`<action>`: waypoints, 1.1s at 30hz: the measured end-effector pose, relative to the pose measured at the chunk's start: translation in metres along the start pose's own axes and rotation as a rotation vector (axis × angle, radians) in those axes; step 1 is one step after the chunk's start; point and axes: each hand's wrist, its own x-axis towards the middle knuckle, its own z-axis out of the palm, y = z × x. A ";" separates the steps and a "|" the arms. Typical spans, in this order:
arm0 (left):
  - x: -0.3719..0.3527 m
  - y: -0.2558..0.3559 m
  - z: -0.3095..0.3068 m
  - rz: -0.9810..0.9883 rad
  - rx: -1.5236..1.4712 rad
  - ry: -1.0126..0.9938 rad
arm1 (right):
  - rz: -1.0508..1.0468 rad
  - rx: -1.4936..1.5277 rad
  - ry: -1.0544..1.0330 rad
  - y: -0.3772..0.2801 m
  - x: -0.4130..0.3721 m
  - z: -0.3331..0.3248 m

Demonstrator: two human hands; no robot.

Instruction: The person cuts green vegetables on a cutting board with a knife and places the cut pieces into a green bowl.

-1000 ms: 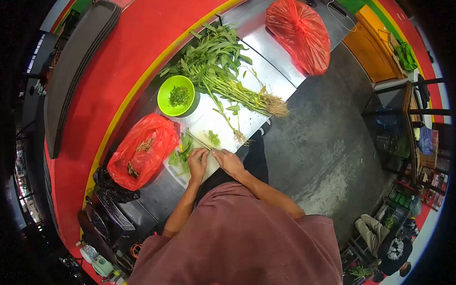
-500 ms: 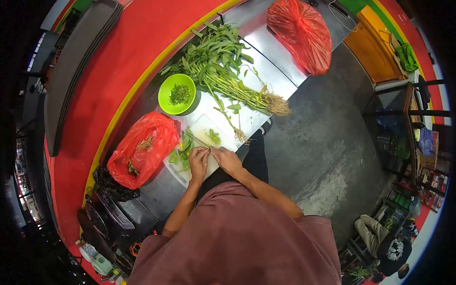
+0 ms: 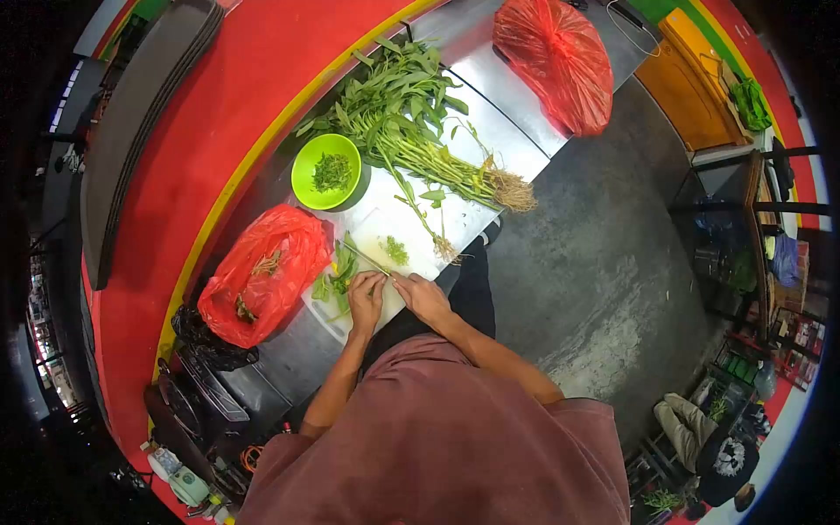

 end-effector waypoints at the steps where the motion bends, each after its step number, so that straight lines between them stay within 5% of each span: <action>1: 0.000 0.002 -0.001 -0.002 0.006 -0.002 | 0.002 0.000 0.001 0.000 0.001 0.003; 33: 0.006 0.003 0.000 -0.047 -0.022 0.005 | -0.034 0.007 0.031 -0.001 0.004 -0.001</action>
